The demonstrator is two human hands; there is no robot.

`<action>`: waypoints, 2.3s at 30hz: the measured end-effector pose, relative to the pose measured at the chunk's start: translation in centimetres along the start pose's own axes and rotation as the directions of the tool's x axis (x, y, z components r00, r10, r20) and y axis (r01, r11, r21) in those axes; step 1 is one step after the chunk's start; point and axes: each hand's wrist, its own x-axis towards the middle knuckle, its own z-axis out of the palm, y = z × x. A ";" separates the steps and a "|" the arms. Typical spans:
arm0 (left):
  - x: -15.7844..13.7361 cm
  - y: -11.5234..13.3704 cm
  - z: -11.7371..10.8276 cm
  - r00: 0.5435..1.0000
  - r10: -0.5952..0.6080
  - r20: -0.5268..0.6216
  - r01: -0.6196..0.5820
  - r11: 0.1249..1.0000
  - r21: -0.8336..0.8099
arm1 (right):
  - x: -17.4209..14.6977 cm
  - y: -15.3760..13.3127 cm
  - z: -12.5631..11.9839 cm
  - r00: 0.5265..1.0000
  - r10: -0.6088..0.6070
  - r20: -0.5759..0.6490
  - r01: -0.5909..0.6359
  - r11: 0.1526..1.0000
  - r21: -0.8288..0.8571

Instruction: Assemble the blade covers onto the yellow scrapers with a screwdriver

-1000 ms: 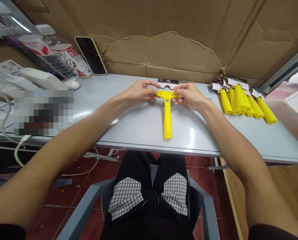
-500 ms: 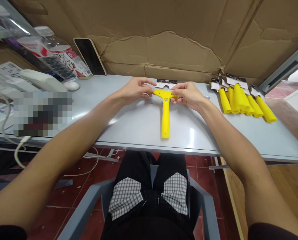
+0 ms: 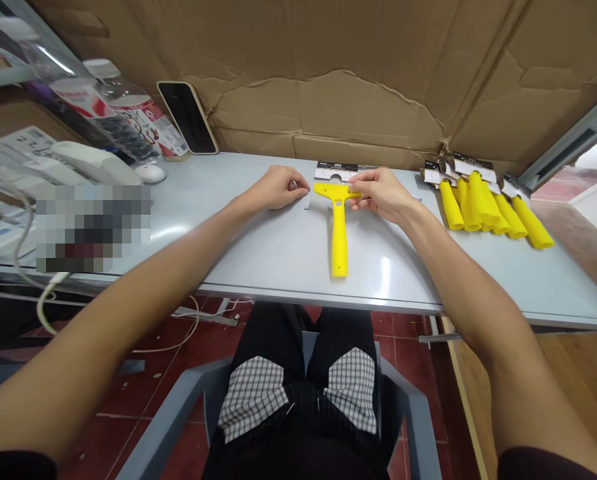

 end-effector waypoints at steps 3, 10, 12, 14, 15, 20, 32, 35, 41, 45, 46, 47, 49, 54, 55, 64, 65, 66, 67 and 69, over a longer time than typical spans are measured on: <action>0.0 0.1 -0.2 0.999 -0.030 -0.014 0.029 0.998 -0.057 | 0.1 0.1 -0.1 1.000 -0.001 0.005 0.002 1.000 -0.006; -0.4 2.0 -1.3 0.994 -0.010 -0.109 -0.036 0.911 -0.410 | 0.1 0.1 -0.1 1.000 -0.006 0.016 0.006 1.000 -0.006; -0.6 3.0 -1.2 0.988 0.056 -0.141 -0.113 0.894 -0.435 | 0.0 0.0 0.0 1.000 -0.003 0.027 0.004 1.000 -0.012; -0.9 3.8 -0.9 0.980 0.116 -0.159 -0.174 0.892 -0.418 | -0.1 0.0 0.1 0.999 0.000 0.033 0.000 1.000 -0.022; -1.0 4.1 -0.7 0.976 0.141 -0.168 -0.198 0.896 -0.398 | -0.2 0.0 0.1 1.000 0.002 0.031 -0.001 1.000 -0.026; -1.1 4.5 0.0 0.957 0.218 -0.193 -0.271 0.910 -0.313 | -0.2 0.1 0.1 1.000 -0.007 0.024 0.007 1.000 -0.005; -0.8 3.7 0.0 0.981 0.134 -0.140 -0.185 0.859 -0.478 | 0.2 0.4 -0.3 1.000 0.002 0.023 -0.002 1.000 -0.026; -0.9 3.9 0.0 0.993 0.068 -0.098 -0.112 0.811 -0.575 | 0.1 0.3 -0.2 1.000 -0.008 0.021 0.009 1.000 -0.022; -1.2 4.3 0.4 0.999 -0.050 -0.019 0.024 0.728 -0.685 | 0.1 0.3 -0.3 0.999 -0.014 0.036 0.014 1.000 -0.019; -1.2 4.7 0.5 0.997 -0.076 -0.018 0.043 0.719 -0.694 | 0.0 0.4 -0.3 0.999 -0.006 0.039 0.008 0.999 -0.046; -1.2 4.8 0.5 0.997 -0.078 -0.022 0.041 0.716 -0.697 | 0.0 0.3 -0.2 0.999 -0.004 0.039 0.006 0.999 -0.049; -1.2 4.8 0.5 0.996 -0.079 -0.027 0.038 0.716 -0.697 | 0.0 0.3 -0.2 0.999 -0.002 0.038 0.004 0.999 -0.051; -1.2 4.8 0.5 0.996 -0.081 -0.030 0.037 0.720 -0.693 | 0.0 0.3 -0.2 0.999 0.001 0.033 0.000 0.999 -0.043; -1.2 4.8 0.7 0.997 -0.072 -0.035 0.030 0.738 -0.674 | -0.1 0.2 -0.1 0.999 -0.001 0.033 0.002 1.000 -0.019; -1.2 4.8 0.8 0.996 -0.073 -0.042 0.027 0.742 -0.670 | -0.1 0.2 -0.1 0.999 0.000 0.032 0.001 1.000 -0.022; -1.4 5.3 0.8 0.993 -0.115 -0.026 0.072 0.762 -0.644 | 0.1 0.6 -0.1 1.000 0.002 0.031 -0.001 1.000 -0.027; -1.4 5.3 0.8 0.994 -0.110 -0.021 0.070 0.760 -0.646 | 0.2 0.6 -0.1 0.999 -0.001 0.033 0.001 1.000 -0.023; -1.4 5.4 0.7 0.994 -0.105 -0.014 0.071 0.757 -0.649 | 0.2 0.6 -0.2 0.999 -0.003 0.035 0.004 1.000 -0.021; -1.5 5.4 0.6 0.995 -0.102 -0.004 0.074 0.754 -0.652 | 0.2 0.6 -0.2 0.999 -0.004 0.035 0.005 1.000 -0.021; -1.5 5.5 0.5 0.995 -0.101 0.012 0.084 0.750 -0.656 | 0.2 0.6 -0.3 0.999 -0.003 0.037 0.004 1.000 -0.027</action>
